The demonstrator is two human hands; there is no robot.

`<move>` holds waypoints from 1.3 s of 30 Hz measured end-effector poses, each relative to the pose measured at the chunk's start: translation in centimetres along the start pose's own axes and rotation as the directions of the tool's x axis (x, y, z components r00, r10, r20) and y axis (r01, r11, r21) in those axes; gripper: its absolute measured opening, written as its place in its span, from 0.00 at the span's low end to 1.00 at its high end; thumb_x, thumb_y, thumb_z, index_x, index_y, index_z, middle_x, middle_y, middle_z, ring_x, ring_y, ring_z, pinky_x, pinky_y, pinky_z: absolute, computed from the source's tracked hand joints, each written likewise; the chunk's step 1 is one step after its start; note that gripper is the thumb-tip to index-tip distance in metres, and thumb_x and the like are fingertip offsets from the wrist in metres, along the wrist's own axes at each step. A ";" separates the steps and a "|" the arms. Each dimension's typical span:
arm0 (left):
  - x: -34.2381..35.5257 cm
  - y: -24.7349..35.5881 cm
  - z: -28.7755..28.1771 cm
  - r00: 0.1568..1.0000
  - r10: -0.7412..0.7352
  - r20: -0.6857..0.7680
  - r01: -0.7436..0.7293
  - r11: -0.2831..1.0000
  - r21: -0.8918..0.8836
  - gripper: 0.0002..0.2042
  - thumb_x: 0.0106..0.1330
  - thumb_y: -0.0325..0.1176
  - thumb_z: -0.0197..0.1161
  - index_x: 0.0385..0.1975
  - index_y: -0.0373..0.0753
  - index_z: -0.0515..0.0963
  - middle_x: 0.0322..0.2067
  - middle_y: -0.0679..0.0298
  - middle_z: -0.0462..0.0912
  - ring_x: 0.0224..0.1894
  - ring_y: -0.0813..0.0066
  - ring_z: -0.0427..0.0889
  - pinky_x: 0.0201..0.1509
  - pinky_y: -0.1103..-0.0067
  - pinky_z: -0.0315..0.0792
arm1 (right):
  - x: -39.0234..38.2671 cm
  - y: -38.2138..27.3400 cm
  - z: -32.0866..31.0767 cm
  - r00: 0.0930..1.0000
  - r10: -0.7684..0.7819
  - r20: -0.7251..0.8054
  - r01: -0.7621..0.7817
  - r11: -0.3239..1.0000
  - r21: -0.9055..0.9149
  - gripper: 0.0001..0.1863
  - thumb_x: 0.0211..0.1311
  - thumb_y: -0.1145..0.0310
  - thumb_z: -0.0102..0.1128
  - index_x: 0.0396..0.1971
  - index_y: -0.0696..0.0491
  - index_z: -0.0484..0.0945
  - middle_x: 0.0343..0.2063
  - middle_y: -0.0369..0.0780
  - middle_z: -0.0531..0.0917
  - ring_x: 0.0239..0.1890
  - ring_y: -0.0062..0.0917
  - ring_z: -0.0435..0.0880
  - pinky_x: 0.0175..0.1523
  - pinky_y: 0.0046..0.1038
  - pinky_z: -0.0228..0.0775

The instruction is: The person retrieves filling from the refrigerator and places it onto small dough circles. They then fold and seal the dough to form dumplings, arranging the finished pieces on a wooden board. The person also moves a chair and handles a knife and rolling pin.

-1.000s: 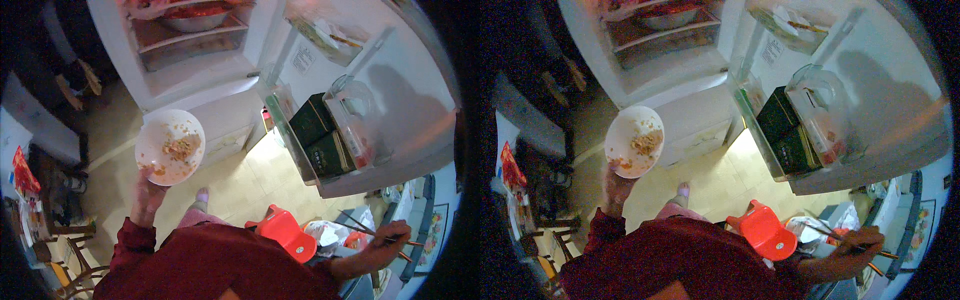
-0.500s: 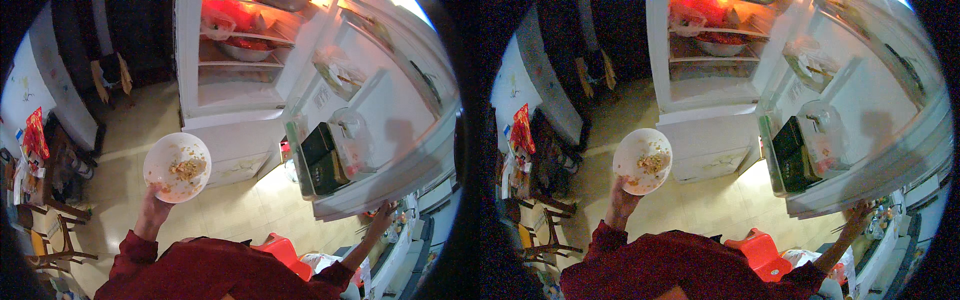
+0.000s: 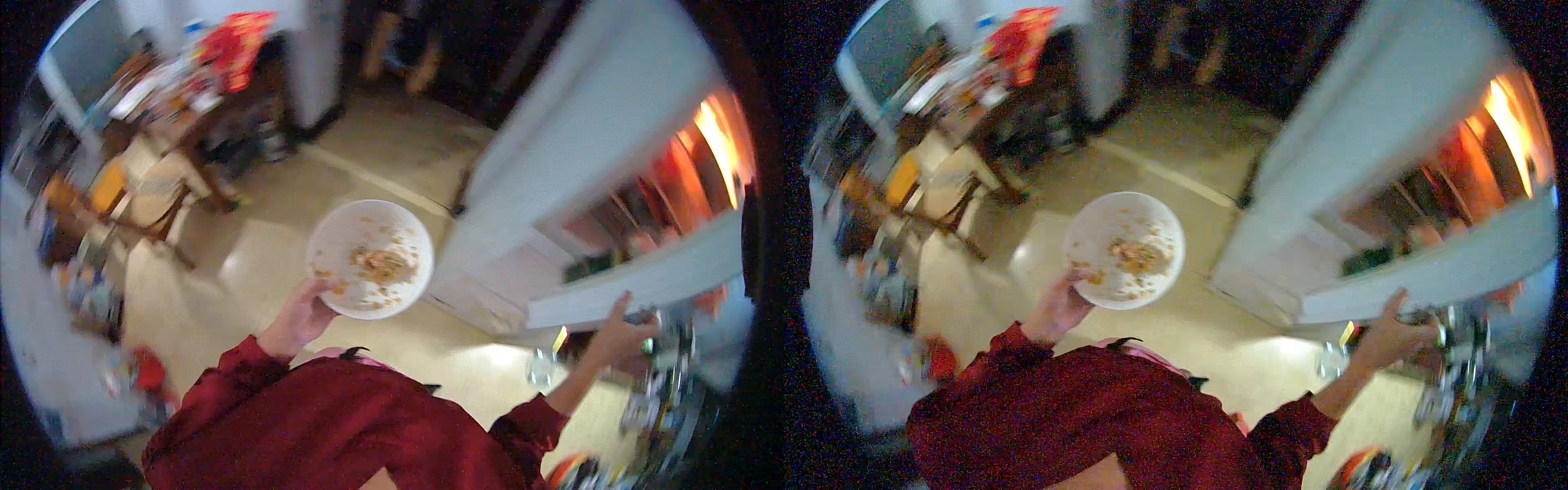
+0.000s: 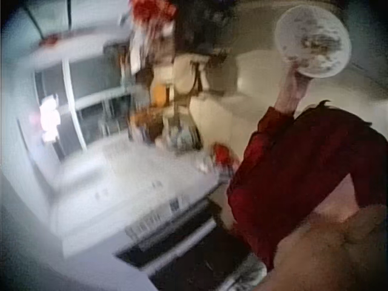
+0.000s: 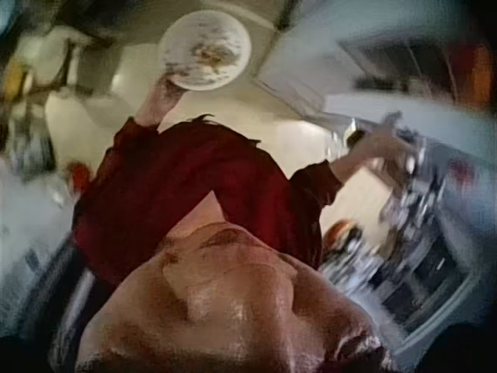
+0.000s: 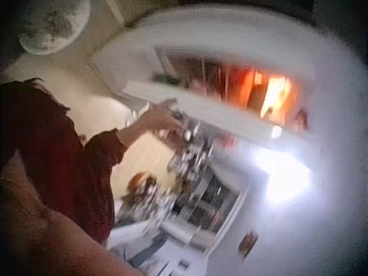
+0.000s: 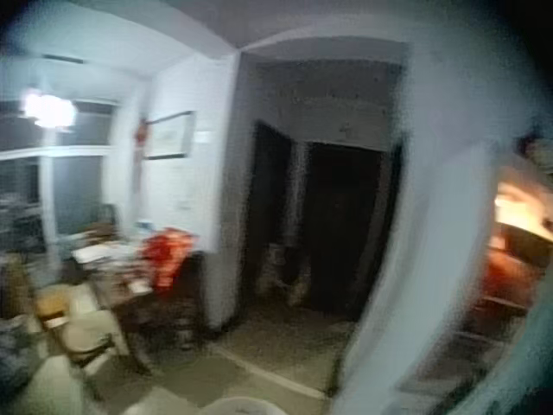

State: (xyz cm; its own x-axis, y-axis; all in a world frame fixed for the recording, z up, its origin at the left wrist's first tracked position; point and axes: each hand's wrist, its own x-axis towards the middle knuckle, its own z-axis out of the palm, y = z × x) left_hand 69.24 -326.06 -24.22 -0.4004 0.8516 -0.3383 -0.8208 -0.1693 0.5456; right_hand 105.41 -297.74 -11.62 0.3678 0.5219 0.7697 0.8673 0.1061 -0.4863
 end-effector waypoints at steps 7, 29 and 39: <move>1.3 1.5 -1.5 0.948 0.316 0.043 -0.310 0.944 -0.108 0.23 0.64 0.30 0.58 0.59 0.37 0.64 0.57 0.57 0.73 0.59 0.62 0.72 0.65 0.67 0.67 | 17.1 1.2 14.8 0.997 -0.027 -0.071 0.010 0.973 -0.232 0.40 0.51 0.37 0.65 0.48 0.59 0.70 0.41 0.49 0.77 0.40 0.43 0.81 0.44 0.44 0.76; -4.9 13.9 -14.8 0.709 0.482 -0.514 -0.659 0.712 -0.242 0.31 0.60 0.37 0.59 0.62 0.32 0.60 0.58 0.51 0.72 0.59 0.57 0.73 0.67 0.61 0.65 | -22.1 -36.0 15.8 0.210 -0.724 0.657 -0.264 0.605 0.751 0.08 0.62 0.72 0.61 0.39 0.57 0.76 0.34 0.35 0.80 0.36 0.20 0.76 0.44 0.25 0.71; -16.6 34.9 -31.6 0.751 0.471 -0.462 -0.593 0.790 -0.158 0.28 0.60 0.32 0.60 0.59 0.29 0.63 0.55 0.52 0.75 0.56 0.62 0.76 0.65 0.68 0.67 | -49.8 -66.7 -5.2 -0.578 -0.792 0.196 -0.425 0.498 0.756 0.16 0.70 0.60 0.52 0.42 0.60 0.77 0.27 0.34 0.78 0.31 0.17 0.76 0.41 0.22 0.70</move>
State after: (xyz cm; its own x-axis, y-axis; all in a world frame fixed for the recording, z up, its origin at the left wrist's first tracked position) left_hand 34.43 -361.80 -23.81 -0.8757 0.3306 -0.3518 -0.4755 -0.7169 0.5098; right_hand 30.96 -335.22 -15.36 -0.9653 -0.2195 -0.1413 0.0221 0.4705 -0.8821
